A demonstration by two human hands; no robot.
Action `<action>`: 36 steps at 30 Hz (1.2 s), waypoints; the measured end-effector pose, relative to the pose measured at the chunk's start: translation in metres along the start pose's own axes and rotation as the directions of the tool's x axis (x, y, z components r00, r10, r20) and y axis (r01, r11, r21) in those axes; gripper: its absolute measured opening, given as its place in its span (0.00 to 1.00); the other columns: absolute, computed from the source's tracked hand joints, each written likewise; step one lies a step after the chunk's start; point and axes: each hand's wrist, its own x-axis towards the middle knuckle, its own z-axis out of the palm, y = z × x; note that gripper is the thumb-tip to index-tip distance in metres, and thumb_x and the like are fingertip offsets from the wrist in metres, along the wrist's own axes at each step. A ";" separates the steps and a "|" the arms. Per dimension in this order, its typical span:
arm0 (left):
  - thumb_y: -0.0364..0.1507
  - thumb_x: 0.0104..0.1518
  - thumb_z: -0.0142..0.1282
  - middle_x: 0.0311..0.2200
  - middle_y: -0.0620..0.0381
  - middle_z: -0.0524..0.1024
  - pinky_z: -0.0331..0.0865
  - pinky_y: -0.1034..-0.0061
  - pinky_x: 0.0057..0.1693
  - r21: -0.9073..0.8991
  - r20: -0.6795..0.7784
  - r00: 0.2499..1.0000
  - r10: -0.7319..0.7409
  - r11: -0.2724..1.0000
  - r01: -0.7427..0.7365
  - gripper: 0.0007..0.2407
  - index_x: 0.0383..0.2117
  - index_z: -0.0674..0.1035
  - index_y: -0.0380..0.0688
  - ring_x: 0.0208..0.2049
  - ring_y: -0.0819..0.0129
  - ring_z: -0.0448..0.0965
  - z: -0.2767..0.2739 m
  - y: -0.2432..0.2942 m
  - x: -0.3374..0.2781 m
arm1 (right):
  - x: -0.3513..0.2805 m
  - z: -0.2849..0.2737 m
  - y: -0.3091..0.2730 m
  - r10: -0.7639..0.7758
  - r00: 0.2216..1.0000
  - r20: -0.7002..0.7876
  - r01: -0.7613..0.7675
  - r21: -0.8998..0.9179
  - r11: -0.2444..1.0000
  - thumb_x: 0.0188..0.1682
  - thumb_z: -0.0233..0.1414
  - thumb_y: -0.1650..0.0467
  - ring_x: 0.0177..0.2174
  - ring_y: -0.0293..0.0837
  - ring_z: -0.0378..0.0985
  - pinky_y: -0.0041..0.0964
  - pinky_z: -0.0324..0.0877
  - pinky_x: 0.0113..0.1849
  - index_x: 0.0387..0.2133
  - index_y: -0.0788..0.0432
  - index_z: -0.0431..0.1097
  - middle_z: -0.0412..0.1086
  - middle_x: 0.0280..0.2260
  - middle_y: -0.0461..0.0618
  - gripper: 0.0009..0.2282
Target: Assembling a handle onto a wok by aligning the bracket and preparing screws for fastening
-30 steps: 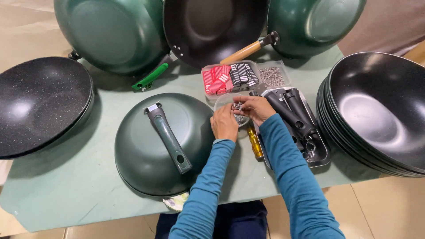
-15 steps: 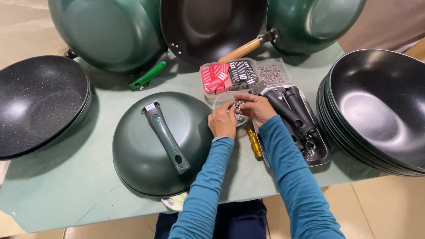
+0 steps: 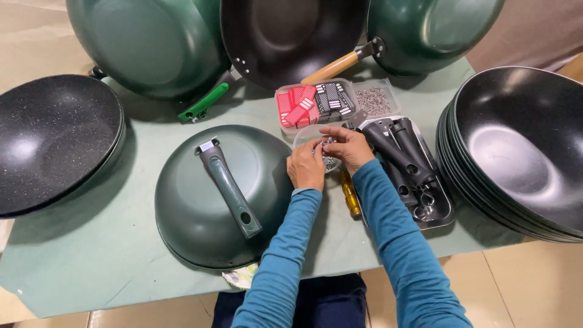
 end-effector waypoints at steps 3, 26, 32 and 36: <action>0.37 0.59 0.57 0.29 0.67 0.81 0.72 0.71 0.46 -0.009 0.016 1.000 -0.004 1.000 0.004 0.05 0.37 0.81 0.62 0.39 0.68 0.81 0.009 -0.011 -0.002 | 0.004 -0.003 0.006 -0.034 0.999 -0.011 0.033 -0.027 0.999 0.36 0.58 0.87 0.35 0.48 0.83 0.43 0.85 0.36 0.49 0.67 0.75 0.77 0.38 0.62 0.23; 0.35 0.61 0.56 0.32 0.67 0.82 0.73 0.71 0.47 -0.043 0.075 0.997 -0.024 0.999 0.027 0.05 0.40 0.81 0.60 0.40 0.68 0.82 0.007 -0.012 -0.001 | -0.008 0.007 -0.008 -0.299 0.953 0.054 0.294 -0.406 0.865 0.41 0.57 0.84 0.38 0.48 0.83 0.41 0.81 0.40 0.49 0.58 0.78 0.78 0.39 0.57 0.21; 0.34 0.61 0.56 0.32 0.66 0.81 0.73 0.69 0.47 -0.048 0.093 0.995 -0.034 0.998 0.039 0.05 0.40 0.81 0.59 0.40 0.67 0.82 0.003 -0.009 0.000 | -0.004 0.005 -0.002 -0.265 0.964 0.005 0.248 -0.365 0.898 0.42 0.58 0.84 0.38 0.47 0.83 0.40 0.83 0.38 0.46 0.59 0.78 0.78 0.38 0.59 0.18; 0.35 0.61 0.57 0.31 0.65 0.81 0.74 0.67 0.47 -0.045 0.072 0.997 -0.032 0.998 0.035 0.05 0.39 0.81 0.59 0.40 0.65 0.82 0.006 -0.012 0.000 | 0.002 0.004 0.012 -0.142 0.985 -0.098 0.139 -0.039 0.990 0.43 0.56 0.83 0.37 0.50 0.83 0.40 0.84 0.40 0.46 0.66 0.76 0.77 0.38 0.65 0.17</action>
